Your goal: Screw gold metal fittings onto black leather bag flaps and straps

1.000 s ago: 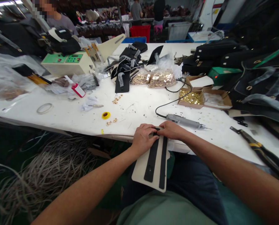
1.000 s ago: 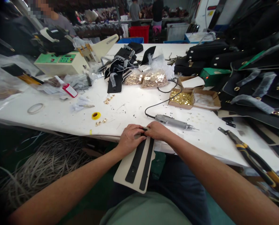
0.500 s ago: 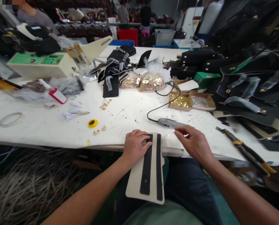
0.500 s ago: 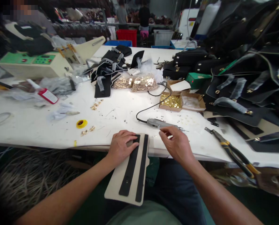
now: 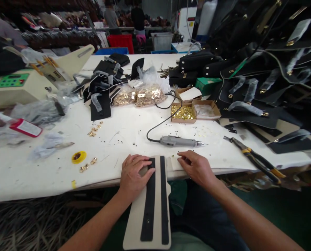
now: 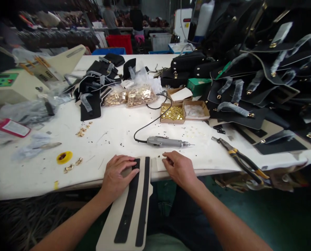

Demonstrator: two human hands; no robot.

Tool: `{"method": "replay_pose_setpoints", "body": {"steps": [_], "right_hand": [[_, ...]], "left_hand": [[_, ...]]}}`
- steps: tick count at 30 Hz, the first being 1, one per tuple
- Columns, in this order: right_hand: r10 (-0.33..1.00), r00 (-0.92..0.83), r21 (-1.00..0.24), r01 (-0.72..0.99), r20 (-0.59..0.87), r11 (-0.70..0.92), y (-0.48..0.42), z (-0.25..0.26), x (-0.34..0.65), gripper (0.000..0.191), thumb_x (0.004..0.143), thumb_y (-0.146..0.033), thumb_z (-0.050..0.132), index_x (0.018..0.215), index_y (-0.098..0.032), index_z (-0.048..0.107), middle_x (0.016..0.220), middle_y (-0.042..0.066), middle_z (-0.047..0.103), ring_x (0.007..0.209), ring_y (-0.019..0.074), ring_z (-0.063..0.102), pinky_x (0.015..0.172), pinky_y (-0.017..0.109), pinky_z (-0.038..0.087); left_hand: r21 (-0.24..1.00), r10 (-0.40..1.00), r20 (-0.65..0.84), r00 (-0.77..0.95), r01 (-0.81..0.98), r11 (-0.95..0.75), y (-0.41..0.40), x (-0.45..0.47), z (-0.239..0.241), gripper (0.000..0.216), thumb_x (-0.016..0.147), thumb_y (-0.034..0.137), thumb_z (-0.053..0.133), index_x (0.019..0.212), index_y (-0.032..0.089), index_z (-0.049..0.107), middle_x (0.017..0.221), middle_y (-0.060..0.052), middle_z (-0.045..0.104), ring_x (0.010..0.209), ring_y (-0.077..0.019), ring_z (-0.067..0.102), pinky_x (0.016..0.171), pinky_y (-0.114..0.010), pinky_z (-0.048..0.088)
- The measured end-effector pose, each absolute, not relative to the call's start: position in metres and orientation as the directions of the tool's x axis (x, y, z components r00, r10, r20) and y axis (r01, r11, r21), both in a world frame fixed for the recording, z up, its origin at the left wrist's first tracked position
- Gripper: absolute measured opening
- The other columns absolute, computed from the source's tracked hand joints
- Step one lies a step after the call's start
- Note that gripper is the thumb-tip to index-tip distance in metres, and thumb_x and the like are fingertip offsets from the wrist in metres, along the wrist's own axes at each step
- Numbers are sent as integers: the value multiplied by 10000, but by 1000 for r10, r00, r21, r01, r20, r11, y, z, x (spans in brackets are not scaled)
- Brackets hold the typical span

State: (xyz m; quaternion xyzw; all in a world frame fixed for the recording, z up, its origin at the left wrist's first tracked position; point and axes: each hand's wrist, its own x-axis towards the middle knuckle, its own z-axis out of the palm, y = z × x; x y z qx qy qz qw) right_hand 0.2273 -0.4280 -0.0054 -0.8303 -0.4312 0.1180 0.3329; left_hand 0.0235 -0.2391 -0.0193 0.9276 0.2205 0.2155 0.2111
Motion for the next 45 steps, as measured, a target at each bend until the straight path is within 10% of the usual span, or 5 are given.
{"method": "replay_pose_setpoints", "body": {"steps": [27, 45], "right_hand": [[889, 336, -220, 885, -310, -411, -369, 37, 244, 250, 932, -260, 508, 1025, -228, 739, 1120, 90, 753, 998, 265, 705, 757, 319, 486], [864, 368, -219, 863, -343, -455, -356, 40, 250, 221, 784, -202, 597, 883, -258, 788, 951, 76, 788, 874, 271, 725, 704, 335, 520]], "left_hand": [[481, 467, 340, 816, 276, -832, -235, 27, -17, 148, 849, 347, 760, 980, 279, 751, 1106, -28, 767, 1097, -274, 649, 1083, -527, 434], [481, 469, 331, 819, 281, -831, -238, 26, -13, 143, 840, 317, 762, 978, 281, 754, 1101, -20, 770, 1090, -280, 654, 1063, -522, 426]]}}
